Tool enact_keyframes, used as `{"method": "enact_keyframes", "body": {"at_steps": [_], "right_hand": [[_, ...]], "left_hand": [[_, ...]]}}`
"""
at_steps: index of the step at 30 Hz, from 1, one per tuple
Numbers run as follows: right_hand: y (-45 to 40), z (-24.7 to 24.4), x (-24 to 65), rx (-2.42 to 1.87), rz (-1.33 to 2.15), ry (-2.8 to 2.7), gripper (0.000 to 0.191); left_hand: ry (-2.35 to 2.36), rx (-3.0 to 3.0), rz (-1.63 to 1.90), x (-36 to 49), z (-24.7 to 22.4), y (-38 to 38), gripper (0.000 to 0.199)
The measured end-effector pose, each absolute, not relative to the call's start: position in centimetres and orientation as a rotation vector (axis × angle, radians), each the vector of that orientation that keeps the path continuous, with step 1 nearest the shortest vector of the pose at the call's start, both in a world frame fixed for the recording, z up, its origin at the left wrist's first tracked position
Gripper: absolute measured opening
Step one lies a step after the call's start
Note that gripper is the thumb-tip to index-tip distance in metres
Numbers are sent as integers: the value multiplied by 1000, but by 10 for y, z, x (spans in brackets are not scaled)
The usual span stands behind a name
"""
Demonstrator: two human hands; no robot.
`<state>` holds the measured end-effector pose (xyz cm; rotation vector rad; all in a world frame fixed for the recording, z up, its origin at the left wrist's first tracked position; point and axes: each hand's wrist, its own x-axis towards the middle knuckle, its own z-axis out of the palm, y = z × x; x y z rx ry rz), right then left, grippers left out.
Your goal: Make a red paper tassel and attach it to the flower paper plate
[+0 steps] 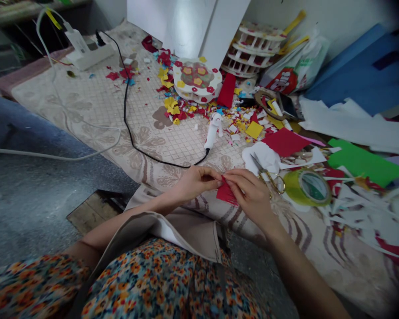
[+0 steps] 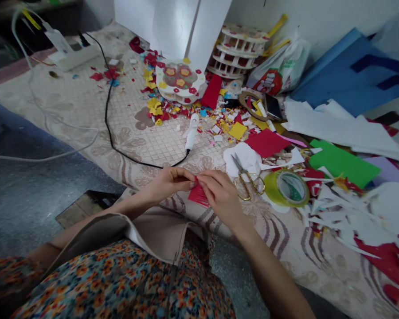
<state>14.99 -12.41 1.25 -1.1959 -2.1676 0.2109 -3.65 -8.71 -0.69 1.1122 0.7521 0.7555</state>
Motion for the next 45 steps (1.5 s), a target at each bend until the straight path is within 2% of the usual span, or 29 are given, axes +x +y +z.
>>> {"method": "enact_keyframes", "body": {"at_steps": [5, 15, 26, 33, 45], "right_hand": [[-122, 16, 150, -1180, 309, -2160, 23], [-123, 17, 145, -1194, 258, -2082, 17], [-124, 16, 138, -1209, 258, -2064, 17], [-125, 22, 137, -1251, 413, -2040, 16], [-125, 22, 137, -1320, 532, -1933, 10]], "left_hand": [[803, 1257, 758, -39, -2, -87, 9], [853, 1584, 856, -41, 10, -97, 10], [948, 1611, 917, -40, 12, -101, 7], [922, 1559, 985, -41, 12, -101, 13], [911, 1623, 944, -43, 11, -98, 7]]}}
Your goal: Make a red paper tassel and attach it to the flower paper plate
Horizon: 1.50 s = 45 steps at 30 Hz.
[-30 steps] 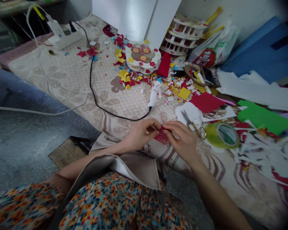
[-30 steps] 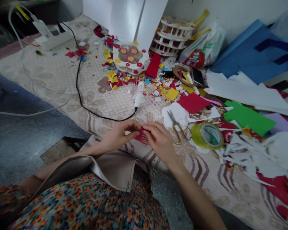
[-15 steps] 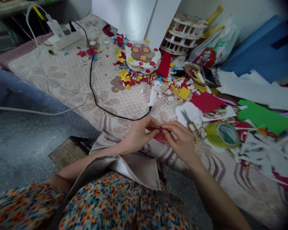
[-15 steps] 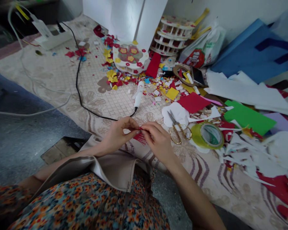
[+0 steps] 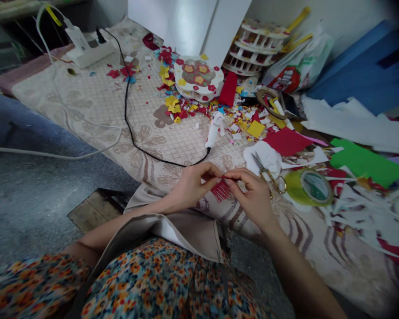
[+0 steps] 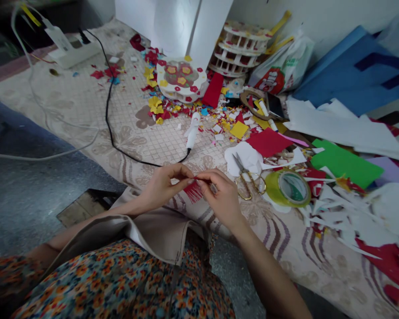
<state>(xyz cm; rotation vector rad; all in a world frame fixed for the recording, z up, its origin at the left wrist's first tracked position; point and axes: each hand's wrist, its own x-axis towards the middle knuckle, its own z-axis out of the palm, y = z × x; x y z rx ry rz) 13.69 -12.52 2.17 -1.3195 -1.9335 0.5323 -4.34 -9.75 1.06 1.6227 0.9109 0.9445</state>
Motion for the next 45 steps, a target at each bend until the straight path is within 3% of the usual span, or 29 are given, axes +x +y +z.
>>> {"method": "enact_keyframes", "body": {"at_steps": [10, 23, 45], "right_hand": [[-124, 22, 137, -1340, 529, -1902, 10], [-127, 12, 133, -1284, 141, -2046, 13], [-127, 15, 137, -1240, 165, -2113, 12]], "left_hand": [[866, 1446, 830, -41, 6, -95, 11], [940, 1289, 730, -41, 5, -93, 15], [826, 1355, 808, -44, 4, -97, 17]]}}
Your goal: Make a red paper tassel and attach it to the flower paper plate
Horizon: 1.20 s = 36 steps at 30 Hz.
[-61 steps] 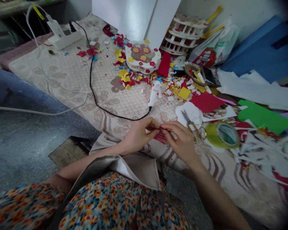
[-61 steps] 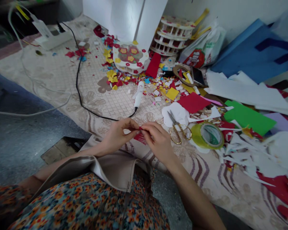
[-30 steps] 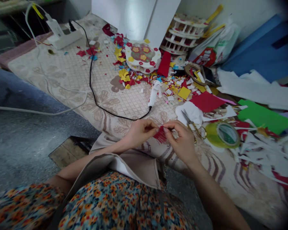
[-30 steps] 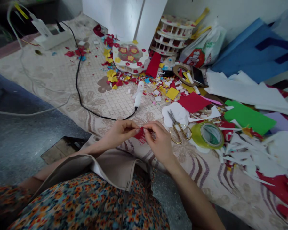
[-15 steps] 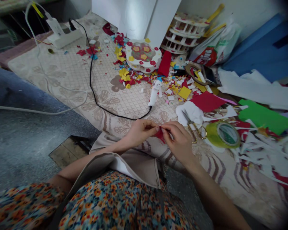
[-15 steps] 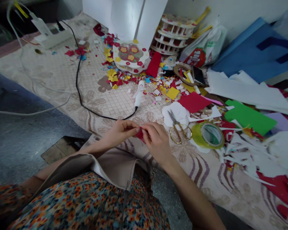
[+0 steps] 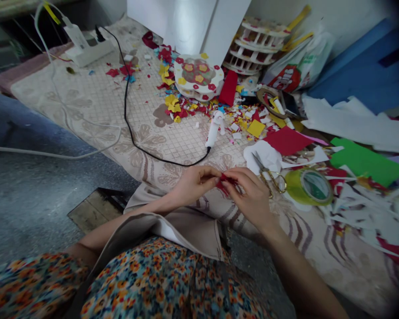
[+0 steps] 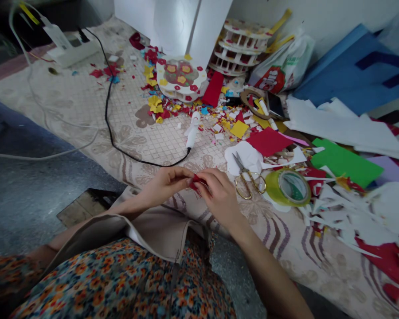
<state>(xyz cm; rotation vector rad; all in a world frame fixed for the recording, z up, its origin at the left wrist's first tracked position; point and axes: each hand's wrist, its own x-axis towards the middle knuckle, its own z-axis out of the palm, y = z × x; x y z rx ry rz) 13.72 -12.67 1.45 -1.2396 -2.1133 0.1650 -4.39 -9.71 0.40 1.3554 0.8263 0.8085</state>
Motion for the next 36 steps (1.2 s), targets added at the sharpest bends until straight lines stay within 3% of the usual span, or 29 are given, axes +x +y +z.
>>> {"method": "enact_keyframes", "body": {"at_steps": [28, 36], "right_hand": [[-126, 20, 134, -1347, 523, -1833, 4], [-126, 21, 133, -1367, 454, -1862, 11]], "left_hand": [[799, 1230, 870, -41, 1, -100, 15], [770, 1193, 873, -40, 2, -101, 18]]}}
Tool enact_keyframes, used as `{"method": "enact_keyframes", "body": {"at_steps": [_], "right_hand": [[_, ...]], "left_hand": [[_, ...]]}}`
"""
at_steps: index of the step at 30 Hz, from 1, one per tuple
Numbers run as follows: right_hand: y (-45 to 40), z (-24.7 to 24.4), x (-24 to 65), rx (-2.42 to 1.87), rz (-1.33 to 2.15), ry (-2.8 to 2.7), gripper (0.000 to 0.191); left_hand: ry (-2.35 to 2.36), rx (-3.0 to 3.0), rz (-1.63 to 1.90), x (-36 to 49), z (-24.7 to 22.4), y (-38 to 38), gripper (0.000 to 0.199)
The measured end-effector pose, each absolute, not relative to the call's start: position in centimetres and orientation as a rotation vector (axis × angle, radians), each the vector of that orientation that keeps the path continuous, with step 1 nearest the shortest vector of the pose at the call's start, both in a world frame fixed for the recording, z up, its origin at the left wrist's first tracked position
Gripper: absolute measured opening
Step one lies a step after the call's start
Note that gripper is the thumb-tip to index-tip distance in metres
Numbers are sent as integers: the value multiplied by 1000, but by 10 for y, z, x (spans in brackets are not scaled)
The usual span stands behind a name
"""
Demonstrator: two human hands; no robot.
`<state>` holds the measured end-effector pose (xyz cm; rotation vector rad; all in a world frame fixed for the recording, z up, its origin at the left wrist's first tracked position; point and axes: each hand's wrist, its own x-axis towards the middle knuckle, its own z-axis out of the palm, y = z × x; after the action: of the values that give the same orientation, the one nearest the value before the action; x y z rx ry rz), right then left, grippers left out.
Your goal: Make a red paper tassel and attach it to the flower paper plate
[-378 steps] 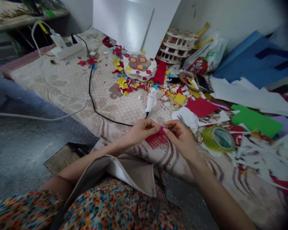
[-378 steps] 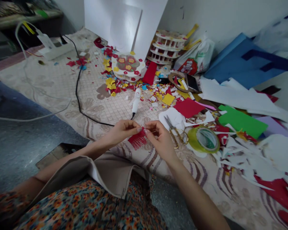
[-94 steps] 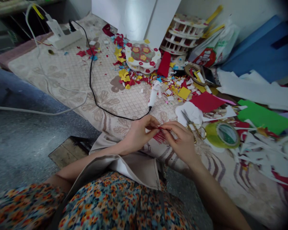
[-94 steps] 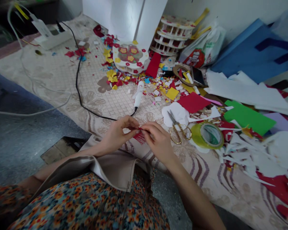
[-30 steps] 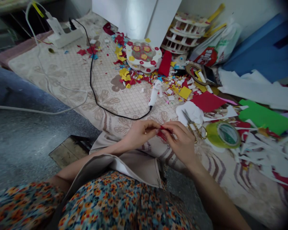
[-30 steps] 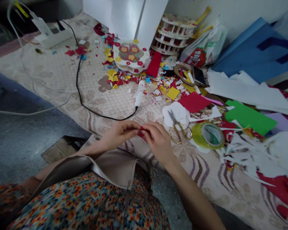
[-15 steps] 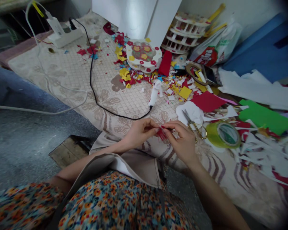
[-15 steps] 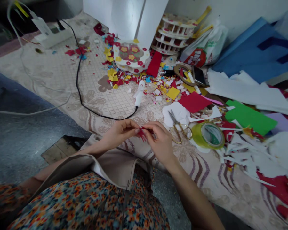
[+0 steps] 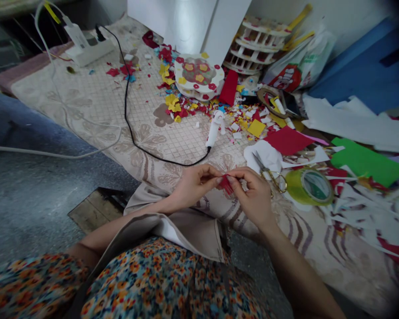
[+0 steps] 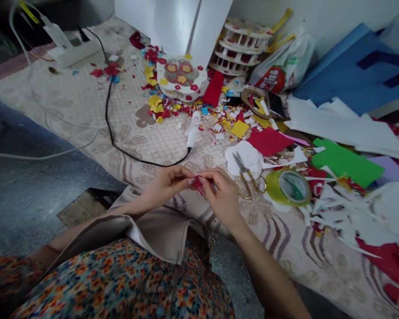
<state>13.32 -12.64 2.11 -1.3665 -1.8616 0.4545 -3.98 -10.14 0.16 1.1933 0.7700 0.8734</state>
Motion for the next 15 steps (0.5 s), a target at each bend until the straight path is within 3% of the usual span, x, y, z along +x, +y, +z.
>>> {"method": "enact_keyframes", "body": {"at_steps": [15], "right_hand": [[-127, 18, 130, -1318, 298, -1975, 15]], "left_hand": [[736, 1085, 839, -40, 0, -101, 24]]}}
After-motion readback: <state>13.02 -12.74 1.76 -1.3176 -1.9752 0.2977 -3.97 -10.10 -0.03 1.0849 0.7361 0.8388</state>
